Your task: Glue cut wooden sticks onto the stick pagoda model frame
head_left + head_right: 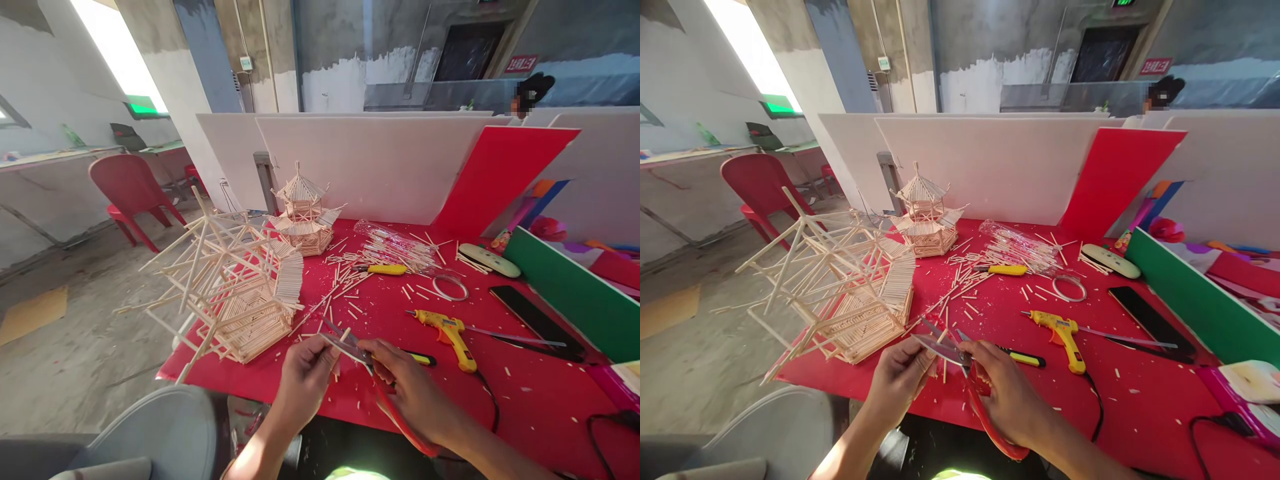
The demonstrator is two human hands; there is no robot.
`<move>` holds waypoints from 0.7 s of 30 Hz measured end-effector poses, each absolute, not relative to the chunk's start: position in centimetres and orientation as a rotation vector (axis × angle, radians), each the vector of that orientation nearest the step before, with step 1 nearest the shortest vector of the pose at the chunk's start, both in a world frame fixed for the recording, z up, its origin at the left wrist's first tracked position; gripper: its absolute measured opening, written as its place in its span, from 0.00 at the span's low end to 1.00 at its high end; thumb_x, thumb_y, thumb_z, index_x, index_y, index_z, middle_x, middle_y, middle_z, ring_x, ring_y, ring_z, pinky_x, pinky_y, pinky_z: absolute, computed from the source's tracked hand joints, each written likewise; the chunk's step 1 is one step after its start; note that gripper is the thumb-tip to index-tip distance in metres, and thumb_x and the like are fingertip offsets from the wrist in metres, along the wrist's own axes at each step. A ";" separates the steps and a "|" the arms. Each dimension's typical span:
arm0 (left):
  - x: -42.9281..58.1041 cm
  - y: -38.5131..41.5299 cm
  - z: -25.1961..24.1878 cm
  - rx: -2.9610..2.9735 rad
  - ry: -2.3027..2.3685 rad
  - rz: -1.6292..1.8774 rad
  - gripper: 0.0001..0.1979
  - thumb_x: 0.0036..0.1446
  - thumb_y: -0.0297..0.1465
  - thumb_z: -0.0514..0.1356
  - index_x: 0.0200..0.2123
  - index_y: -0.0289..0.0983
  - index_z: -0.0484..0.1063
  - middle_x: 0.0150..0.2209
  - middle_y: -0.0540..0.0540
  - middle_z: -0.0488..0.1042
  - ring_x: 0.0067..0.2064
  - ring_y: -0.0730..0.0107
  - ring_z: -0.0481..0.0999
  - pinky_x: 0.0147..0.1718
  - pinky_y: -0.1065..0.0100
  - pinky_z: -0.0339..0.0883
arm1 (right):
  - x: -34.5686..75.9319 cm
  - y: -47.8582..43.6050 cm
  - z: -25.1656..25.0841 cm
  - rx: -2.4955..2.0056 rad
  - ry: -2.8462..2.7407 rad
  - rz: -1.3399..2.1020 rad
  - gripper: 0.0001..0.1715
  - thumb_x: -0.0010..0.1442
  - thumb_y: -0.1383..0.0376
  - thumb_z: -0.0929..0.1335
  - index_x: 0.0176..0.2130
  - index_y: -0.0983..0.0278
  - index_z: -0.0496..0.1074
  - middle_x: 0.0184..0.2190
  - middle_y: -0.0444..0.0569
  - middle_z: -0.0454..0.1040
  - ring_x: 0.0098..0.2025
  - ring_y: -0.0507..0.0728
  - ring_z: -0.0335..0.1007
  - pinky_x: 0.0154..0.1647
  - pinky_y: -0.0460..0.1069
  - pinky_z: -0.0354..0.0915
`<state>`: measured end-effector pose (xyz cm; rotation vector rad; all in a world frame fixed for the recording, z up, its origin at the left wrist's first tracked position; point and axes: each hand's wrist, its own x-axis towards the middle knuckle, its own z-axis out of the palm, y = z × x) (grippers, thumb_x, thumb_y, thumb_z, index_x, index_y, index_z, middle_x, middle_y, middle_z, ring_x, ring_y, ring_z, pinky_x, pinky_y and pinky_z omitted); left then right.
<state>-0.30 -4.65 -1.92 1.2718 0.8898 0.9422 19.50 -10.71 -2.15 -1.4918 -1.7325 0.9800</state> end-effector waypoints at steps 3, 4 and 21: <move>-0.6 -4.3 -1.5 1.275 0.933 0.965 0.15 0.59 0.41 0.62 0.28 0.35 0.74 0.20 0.52 0.61 0.22 0.77 0.57 0.19 0.75 0.51 | 19.5 -10.9 -1.1 -1.464 -1.684 1.105 0.30 0.55 0.71 0.65 0.57 0.58 0.69 0.47 0.49 0.76 0.48 0.58 0.73 0.53 0.50 0.67; -0.7 -4.3 -1.4 1.293 0.932 0.962 0.15 0.59 0.41 0.62 0.28 0.35 0.74 0.20 0.52 0.61 0.22 0.77 0.56 0.19 0.75 0.51 | 19.4 -11.0 -0.9 -1.457 -1.676 1.137 0.27 0.56 0.70 0.65 0.56 0.59 0.71 0.45 0.48 0.77 0.46 0.58 0.74 0.51 0.50 0.68; -1.2 -4.0 -3.0 1.272 1.000 0.960 0.16 0.55 0.43 0.64 0.27 0.35 0.79 0.19 0.50 0.69 0.18 0.76 0.62 0.18 0.73 0.57 | 17.6 -12.3 -2.6 -1.388 -1.073 1.760 0.24 0.55 0.52 0.71 0.46 0.63 0.70 0.15 0.32 0.52 0.15 0.46 0.45 0.16 0.43 0.47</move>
